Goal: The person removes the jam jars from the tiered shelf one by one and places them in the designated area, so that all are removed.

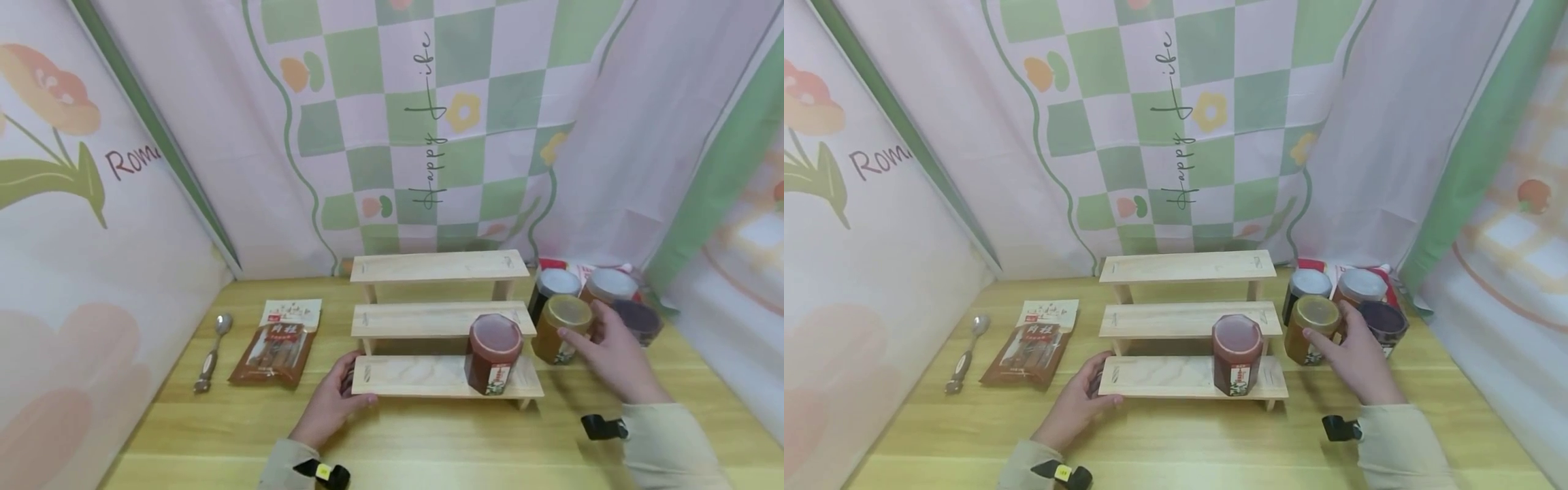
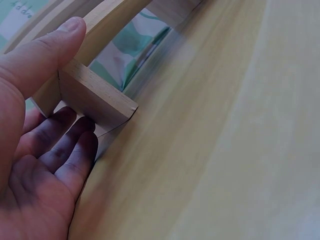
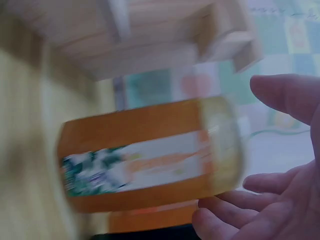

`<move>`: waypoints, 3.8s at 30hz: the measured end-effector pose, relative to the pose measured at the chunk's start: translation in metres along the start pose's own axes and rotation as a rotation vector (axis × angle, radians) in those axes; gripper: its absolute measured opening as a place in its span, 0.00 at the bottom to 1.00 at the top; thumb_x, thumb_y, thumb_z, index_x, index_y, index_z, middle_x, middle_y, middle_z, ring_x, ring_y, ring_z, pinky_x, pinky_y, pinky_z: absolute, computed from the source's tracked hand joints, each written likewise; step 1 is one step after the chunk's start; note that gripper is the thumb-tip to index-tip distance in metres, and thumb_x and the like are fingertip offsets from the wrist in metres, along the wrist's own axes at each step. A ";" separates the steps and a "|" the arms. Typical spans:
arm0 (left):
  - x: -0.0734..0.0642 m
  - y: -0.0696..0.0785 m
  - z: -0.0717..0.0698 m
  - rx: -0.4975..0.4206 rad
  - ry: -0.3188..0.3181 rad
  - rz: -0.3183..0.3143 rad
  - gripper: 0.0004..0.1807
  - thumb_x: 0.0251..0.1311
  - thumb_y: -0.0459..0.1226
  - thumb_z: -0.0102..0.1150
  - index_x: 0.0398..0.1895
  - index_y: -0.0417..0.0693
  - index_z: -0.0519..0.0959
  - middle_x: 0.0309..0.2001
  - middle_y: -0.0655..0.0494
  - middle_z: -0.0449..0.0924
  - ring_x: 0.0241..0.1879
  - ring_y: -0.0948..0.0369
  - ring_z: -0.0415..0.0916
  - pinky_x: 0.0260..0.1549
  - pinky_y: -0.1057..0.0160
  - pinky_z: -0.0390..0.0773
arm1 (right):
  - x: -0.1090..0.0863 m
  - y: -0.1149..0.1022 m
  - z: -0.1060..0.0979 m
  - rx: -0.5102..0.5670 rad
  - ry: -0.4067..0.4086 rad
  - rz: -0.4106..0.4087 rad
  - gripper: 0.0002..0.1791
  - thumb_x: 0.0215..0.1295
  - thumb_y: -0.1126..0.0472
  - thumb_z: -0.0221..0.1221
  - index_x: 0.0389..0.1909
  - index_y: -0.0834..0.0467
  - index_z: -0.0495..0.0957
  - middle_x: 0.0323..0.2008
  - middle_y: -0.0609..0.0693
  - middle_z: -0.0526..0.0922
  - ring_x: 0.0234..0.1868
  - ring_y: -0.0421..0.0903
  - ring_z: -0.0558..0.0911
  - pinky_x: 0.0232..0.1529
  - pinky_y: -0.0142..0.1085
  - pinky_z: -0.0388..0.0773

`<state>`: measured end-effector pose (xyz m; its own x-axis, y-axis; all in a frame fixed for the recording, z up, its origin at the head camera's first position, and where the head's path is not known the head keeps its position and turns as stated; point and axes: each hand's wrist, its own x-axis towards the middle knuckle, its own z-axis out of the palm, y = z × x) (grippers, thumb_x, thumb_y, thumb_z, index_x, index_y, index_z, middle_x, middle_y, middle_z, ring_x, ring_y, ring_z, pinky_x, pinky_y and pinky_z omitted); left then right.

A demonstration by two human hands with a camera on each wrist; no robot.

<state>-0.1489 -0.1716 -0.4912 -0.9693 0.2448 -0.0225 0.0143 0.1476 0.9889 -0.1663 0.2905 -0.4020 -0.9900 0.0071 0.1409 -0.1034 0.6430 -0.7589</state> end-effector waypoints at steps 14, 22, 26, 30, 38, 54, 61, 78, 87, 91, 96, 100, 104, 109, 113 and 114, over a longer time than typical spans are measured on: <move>-0.002 -0.002 -0.004 0.003 -0.010 -0.012 0.54 0.49 0.44 0.77 0.78 0.47 0.55 0.73 0.44 0.63 0.71 0.45 0.62 0.70 0.49 0.65 | -0.018 -0.050 0.009 0.230 0.427 -0.036 0.29 0.72 0.59 0.60 0.71 0.58 0.66 0.67 0.57 0.73 0.68 0.48 0.71 0.75 0.42 0.62; -0.001 -0.002 -0.003 -0.003 -0.008 -0.016 0.56 0.48 0.44 0.78 0.78 0.45 0.55 0.73 0.44 0.62 0.71 0.45 0.62 0.70 0.49 0.65 | -0.023 -0.065 0.045 0.466 0.677 -0.223 0.22 0.65 0.75 0.59 0.61 0.64 0.73 0.55 0.49 0.80 0.58 0.43 0.77 0.62 0.26 0.72; 0.000 -0.001 -0.002 -0.007 0.000 -0.009 0.55 0.48 0.41 0.77 0.78 0.45 0.55 0.73 0.43 0.63 0.71 0.45 0.62 0.70 0.49 0.64 | -0.025 -0.067 0.058 0.672 0.622 -0.375 0.28 0.60 0.82 0.57 0.62 0.68 0.70 0.57 0.59 0.77 0.59 0.50 0.75 0.64 0.30 0.71; 0.001 0.000 -0.001 -0.012 0.000 -0.002 0.54 0.49 0.39 0.77 0.78 0.44 0.55 0.73 0.42 0.63 0.71 0.45 0.62 0.70 0.49 0.64 | -0.027 -0.068 0.069 0.714 0.496 -0.434 0.38 0.55 0.85 0.59 0.69 0.67 0.64 0.63 0.64 0.72 0.63 0.51 0.73 0.67 0.31 0.68; 0.000 0.001 0.000 -0.008 0.003 0.001 0.54 0.49 0.39 0.77 0.77 0.44 0.56 0.73 0.42 0.64 0.71 0.45 0.63 0.70 0.49 0.64 | -0.035 -0.070 0.084 0.476 0.200 -0.331 0.62 0.51 0.81 0.68 0.81 0.51 0.43 0.74 0.62 0.61 0.69 0.34 0.67 0.67 0.20 0.62; 0.000 0.002 -0.001 -0.018 0.002 -0.008 0.53 0.50 0.39 0.77 0.77 0.46 0.56 0.73 0.43 0.63 0.71 0.45 0.62 0.70 0.50 0.64 | -0.039 -0.072 0.098 0.344 0.113 -0.154 0.65 0.50 0.64 0.77 0.81 0.57 0.41 0.70 0.67 0.64 0.65 0.60 0.70 0.57 0.11 0.61; 0.000 0.003 0.000 -0.020 0.000 -0.007 0.52 0.50 0.39 0.77 0.77 0.46 0.57 0.73 0.43 0.62 0.71 0.45 0.62 0.71 0.50 0.63 | -0.041 -0.072 0.103 0.335 0.188 -0.163 0.63 0.47 0.67 0.78 0.79 0.59 0.47 0.68 0.66 0.68 0.63 0.50 0.71 0.59 0.13 0.62; 0.001 0.000 -0.001 0.003 0.000 0.001 0.54 0.49 0.42 0.77 0.78 0.44 0.55 0.74 0.43 0.62 0.72 0.45 0.61 0.71 0.50 0.63 | -0.047 -0.067 0.119 0.340 0.279 -0.006 0.48 0.44 0.64 0.80 0.66 0.64 0.65 0.60 0.58 0.74 0.57 0.40 0.73 0.56 0.12 0.64; 0.001 0.000 -0.002 0.003 -0.001 -0.008 0.56 0.48 0.43 0.78 0.78 0.46 0.55 0.75 0.44 0.61 0.73 0.46 0.59 0.71 0.49 0.62 | -0.042 -0.063 0.116 0.191 0.180 -0.058 0.48 0.46 0.54 0.80 0.65 0.65 0.66 0.58 0.63 0.78 0.59 0.57 0.76 0.63 0.48 0.72; 0.001 -0.001 -0.002 -0.007 -0.005 -0.008 0.54 0.49 0.43 0.77 0.78 0.46 0.55 0.74 0.44 0.61 0.73 0.46 0.60 0.71 0.50 0.62 | -0.041 -0.061 0.116 0.144 0.174 -0.094 0.49 0.44 0.52 0.81 0.65 0.63 0.67 0.56 0.63 0.79 0.59 0.60 0.77 0.62 0.58 0.72; 0.000 -0.001 -0.002 -0.005 -0.005 0.000 0.54 0.49 0.43 0.77 0.77 0.46 0.56 0.74 0.43 0.62 0.72 0.46 0.61 0.71 0.49 0.62 | -0.041 -0.061 0.115 0.117 0.172 -0.098 0.47 0.45 0.51 0.80 0.64 0.64 0.68 0.55 0.64 0.80 0.58 0.61 0.78 0.60 0.57 0.74; 0.001 -0.002 -0.001 -0.002 -0.004 0.000 0.54 0.49 0.42 0.77 0.78 0.45 0.56 0.73 0.43 0.63 0.72 0.45 0.61 0.71 0.49 0.63 | -0.042 -0.058 0.114 0.090 0.165 -0.097 0.46 0.45 0.51 0.80 0.63 0.62 0.69 0.55 0.61 0.81 0.57 0.56 0.79 0.58 0.52 0.75; 0.001 -0.001 0.000 0.000 -0.012 0.004 0.54 0.50 0.42 0.77 0.77 0.43 0.56 0.73 0.43 0.63 0.71 0.45 0.62 0.71 0.49 0.63 | -0.044 -0.055 0.113 0.055 0.174 -0.102 0.45 0.45 0.50 0.80 0.62 0.60 0.71 0.54 0.59 0.82 0.55 0.54 0.80 0.54 0.41 0.77; 0.001 0.000 0.001 0.027 -0.012 0.022 0.53 0.50 0.41 0.77 0.77 0.42 0.56 0.71 0.42 0.66 0.69 0.45 0.65 0.70 0.49 0.65 | -0.048 -0.051 0.108 0.055 0.188 -0.096 0.43 0.45 0.49 0.80 0.60 0.61 0.73 0.53 0.59 0.82 0.53 0.54 0.80 0.48 0.21 0.73; 0.000 0.000 0.001 0.037 -0.004 0.031 0.53 0.49 0.41 0.77 0.76 0.41 0.57 0.70 0.42 0.67 0.68 0.45 0.67 0.69 0.49 0.67 | -0.051 -0.047 0.102 0.050 0.201 -0.089 0.42 0.45 0.50 0.80 0.59 0.62 0.73 0.52 0.60 0.82 0.52 0.53 0.80 0.46 0.16 0.70; 0.000 0.000 0.001 0.036 -0.003 0.030 0.53 0.49 0.41 0.78 0.76 0.41 0.58 0.70 0.42 0.67 0.67 0.46 0.68 0.68 0.50 0.68 | -0.052 -0.047 0.101 0.049 0.200 -0.088 0.42 0.45 0.50 0.80 0.59 0.62 0.73 0.52 0.60 0.82 0.51 0.53 0.80 0.45 0.16 0.70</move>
<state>-0.1485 -0.1704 -0.4918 -0.9676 0.2525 0.0064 0.0520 0.1743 0.9833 -0.1201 0.1828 -0.4380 -0.9385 0.1077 0.3279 -0.1980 0.6101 -0.7671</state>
